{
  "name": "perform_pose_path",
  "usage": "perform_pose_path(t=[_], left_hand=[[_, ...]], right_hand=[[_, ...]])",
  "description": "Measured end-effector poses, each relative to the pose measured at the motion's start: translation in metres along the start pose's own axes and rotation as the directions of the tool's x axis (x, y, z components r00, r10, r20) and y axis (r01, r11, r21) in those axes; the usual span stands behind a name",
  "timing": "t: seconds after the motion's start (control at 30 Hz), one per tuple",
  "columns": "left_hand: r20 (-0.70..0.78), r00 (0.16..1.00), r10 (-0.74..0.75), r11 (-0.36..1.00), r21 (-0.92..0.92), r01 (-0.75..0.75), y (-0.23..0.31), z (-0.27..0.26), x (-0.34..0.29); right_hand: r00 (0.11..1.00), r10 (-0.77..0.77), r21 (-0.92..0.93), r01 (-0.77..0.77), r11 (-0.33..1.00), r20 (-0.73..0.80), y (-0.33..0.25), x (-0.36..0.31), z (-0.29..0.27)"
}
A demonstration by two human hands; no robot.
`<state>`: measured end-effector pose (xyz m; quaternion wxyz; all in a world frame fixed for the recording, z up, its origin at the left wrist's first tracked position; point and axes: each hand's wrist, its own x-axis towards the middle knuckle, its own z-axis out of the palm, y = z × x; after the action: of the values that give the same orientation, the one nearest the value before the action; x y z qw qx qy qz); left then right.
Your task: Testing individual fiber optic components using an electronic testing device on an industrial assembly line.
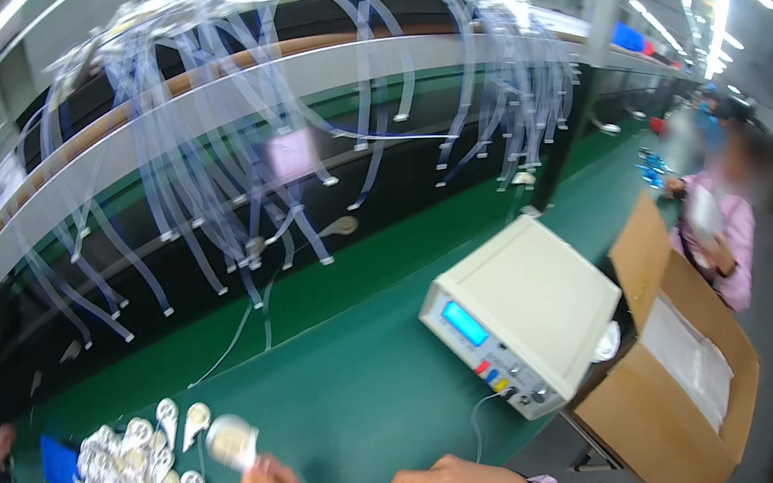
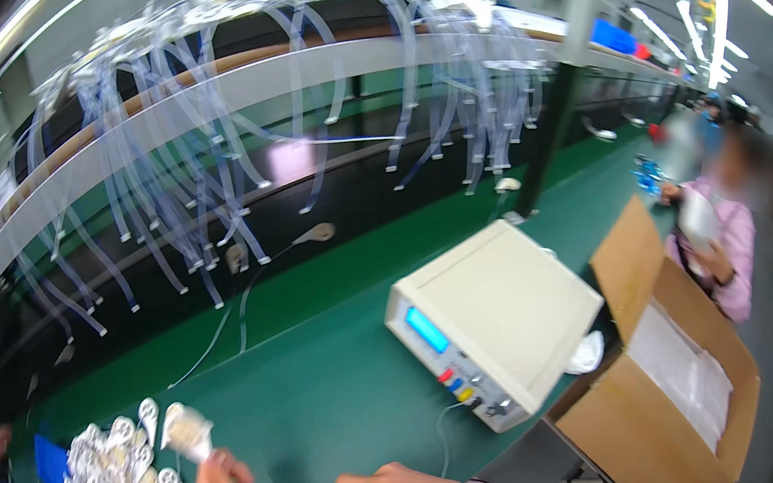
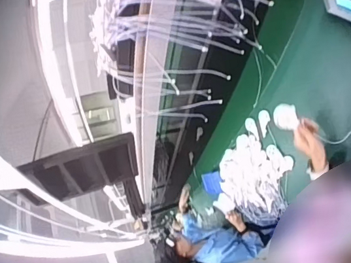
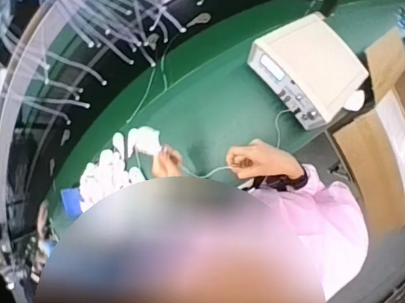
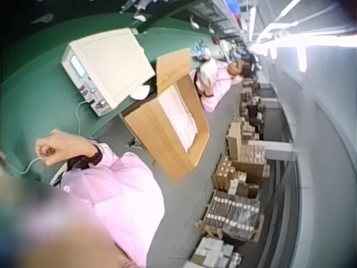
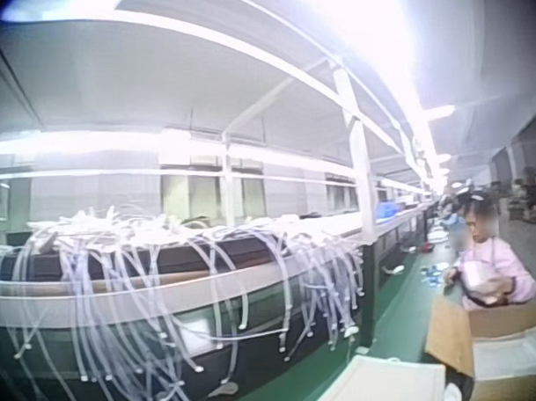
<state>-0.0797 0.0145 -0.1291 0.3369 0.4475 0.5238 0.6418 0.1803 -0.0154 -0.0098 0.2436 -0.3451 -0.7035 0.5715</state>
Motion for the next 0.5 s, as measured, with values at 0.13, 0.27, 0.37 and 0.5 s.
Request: perform_pose_path(t=[0.13, 0.27, 0.37, 0.5], left_hand=[[-0.02, 0.861, 0.509, 0.784, 0.423, -0.454, 0.129, -0.016, -0.027], [-0.522, 0.596, 0.61, 0.778, 0.25, -0.576, 0.167, 0.009, -0.028], [-0.48, 0.568, 0.669, 0.711, 0.19, -0.677, 0.17, 0.009, -0.029], [-0.422, 0.504, 0.753, 0.59, 0.096, -0.802, 0.174, 0.004, -0.025]], right_hand=[[0.995, -0.099, 0.045, 0.099, 0.994, -0.005, -0.015, 0.005, -0.005], [0.993, -0.117, 0.107, 0.114, 0.988, 0.028, -0.02, 0.006, -0.001], [0.989, -0.145, 0.096, 0.143, 0.985, 0.02, -0.019, 0.007, 0.001], [0.989, -0.149, 0.093, 0.148, 0.985, -0.001, -0.017, 0.008, 0.004]])
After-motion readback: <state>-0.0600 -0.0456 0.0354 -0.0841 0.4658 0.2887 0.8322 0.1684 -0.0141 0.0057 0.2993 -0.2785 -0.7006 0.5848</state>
